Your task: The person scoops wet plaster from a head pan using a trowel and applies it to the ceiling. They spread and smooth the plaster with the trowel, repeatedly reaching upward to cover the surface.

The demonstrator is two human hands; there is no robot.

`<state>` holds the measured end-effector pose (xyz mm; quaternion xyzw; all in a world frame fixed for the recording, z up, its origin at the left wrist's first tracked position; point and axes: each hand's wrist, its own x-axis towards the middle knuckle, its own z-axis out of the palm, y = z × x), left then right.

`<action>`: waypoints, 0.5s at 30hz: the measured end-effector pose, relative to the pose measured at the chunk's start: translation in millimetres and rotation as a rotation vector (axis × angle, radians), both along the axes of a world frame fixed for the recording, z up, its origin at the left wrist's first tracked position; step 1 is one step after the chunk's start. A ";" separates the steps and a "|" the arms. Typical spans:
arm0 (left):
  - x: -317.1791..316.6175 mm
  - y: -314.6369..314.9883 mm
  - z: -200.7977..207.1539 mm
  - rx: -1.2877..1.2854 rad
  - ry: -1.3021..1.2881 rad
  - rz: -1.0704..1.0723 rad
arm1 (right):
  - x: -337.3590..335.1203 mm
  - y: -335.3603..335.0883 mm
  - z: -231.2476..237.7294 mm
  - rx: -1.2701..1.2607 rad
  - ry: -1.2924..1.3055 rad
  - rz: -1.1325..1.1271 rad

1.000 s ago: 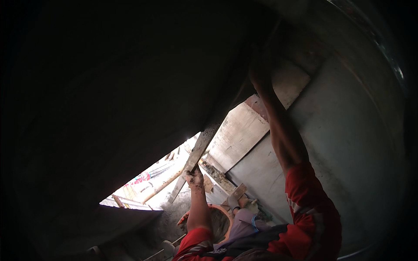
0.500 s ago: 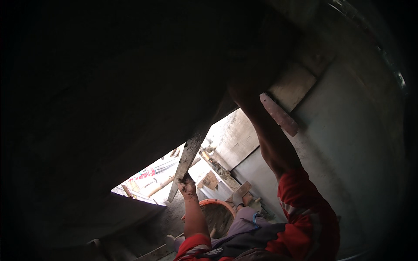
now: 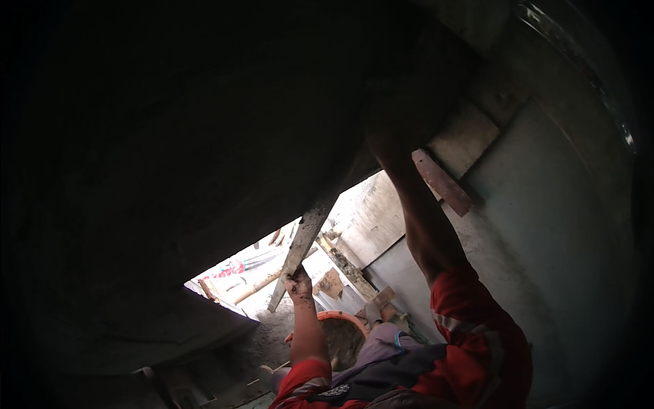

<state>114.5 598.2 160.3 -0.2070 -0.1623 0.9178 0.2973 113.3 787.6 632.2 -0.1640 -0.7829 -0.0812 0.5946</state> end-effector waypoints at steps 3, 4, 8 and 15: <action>-22.1 -40.4 -27.0 -0.052 -0.059 0.082 | -28.5 -54.5 -13.6 0.016 -0.004 0.086; -24.0 -47.3 -33.2 -0.144 -0.076 0.086 | -35.3 -69.4 -19.9 0.028 -0.019 0.115; -25.4 -66.0 -54.4 -0.512 0.300 0.116 | -52.0 -121.5 -31.6 0.048 -0.094 0.267; -16.8 -74.2 -52.9 0.211 -0.004 0.128 | -33.5 -83.8 -29.0 0.009 -0.113 0.292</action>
